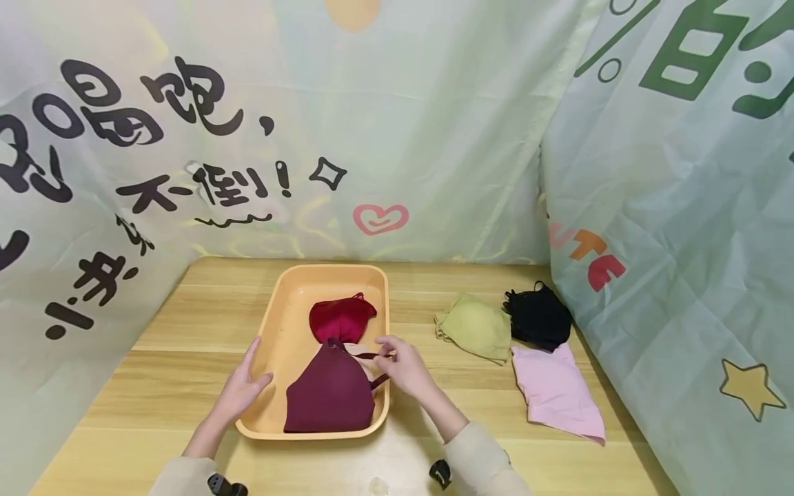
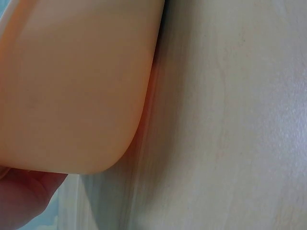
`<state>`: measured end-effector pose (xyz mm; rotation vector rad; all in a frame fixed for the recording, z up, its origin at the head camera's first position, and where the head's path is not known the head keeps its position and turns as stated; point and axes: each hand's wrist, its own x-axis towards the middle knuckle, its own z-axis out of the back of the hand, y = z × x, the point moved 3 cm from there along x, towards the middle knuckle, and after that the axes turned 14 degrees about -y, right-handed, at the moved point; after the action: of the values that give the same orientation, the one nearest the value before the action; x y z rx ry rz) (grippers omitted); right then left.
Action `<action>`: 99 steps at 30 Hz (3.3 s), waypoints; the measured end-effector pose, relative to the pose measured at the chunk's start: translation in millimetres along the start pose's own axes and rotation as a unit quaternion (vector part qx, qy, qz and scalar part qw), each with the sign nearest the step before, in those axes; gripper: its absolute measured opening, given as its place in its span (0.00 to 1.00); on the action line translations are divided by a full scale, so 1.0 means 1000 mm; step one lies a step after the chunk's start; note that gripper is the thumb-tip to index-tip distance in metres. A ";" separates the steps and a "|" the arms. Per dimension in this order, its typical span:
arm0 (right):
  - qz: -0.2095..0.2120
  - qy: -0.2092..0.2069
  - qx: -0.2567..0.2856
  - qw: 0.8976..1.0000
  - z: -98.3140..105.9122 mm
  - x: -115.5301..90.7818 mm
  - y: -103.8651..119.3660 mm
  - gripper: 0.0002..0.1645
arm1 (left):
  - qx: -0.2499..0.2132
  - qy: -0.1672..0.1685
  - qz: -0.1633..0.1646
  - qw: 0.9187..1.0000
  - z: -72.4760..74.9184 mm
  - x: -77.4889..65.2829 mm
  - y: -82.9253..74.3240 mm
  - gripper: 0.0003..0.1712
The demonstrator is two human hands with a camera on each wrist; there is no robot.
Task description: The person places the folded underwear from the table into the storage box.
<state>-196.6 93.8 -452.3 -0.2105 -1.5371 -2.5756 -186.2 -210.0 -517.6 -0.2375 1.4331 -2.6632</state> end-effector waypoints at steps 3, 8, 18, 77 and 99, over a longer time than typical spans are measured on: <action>-0.021 -0.051 0.020 0.998 0.010 0.008 -0.006 0.18 | -0.001 0.001 0.000 1.000 -0.001 0.000 0.000 0.47; -0.040 -0.083 0.024 0.995 0.024 0.019 -0.015 0.19 | -0.003 0.005 0.005 1.000 -0.001 0.000 0.000 0.47; -0.051 -0.074 0.005 0.996 0.033 0.027 -0.042 0.22 | 0.001 0.005 0.003 1.000 0.000 0.000 0.000 0.47; -0.163 -0.252 -0.034 0.953 0.089 0.052 -0.103 0.26 | -0.020 0.014 0.014 1.000 0.001 -0.001 -0.005 0.47; -0.254 -0.248 -0.151 0.923 0.118 0.045 -0.127 0.33 | -0.013 0.007 0.010 1.000 -0.001 0.000 -0.001 0.47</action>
<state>-258.0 255.9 -497.8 -0.6117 -1.4670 -3.3783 -186.6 -208.7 -516.8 -0.2064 1.4670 -2.6363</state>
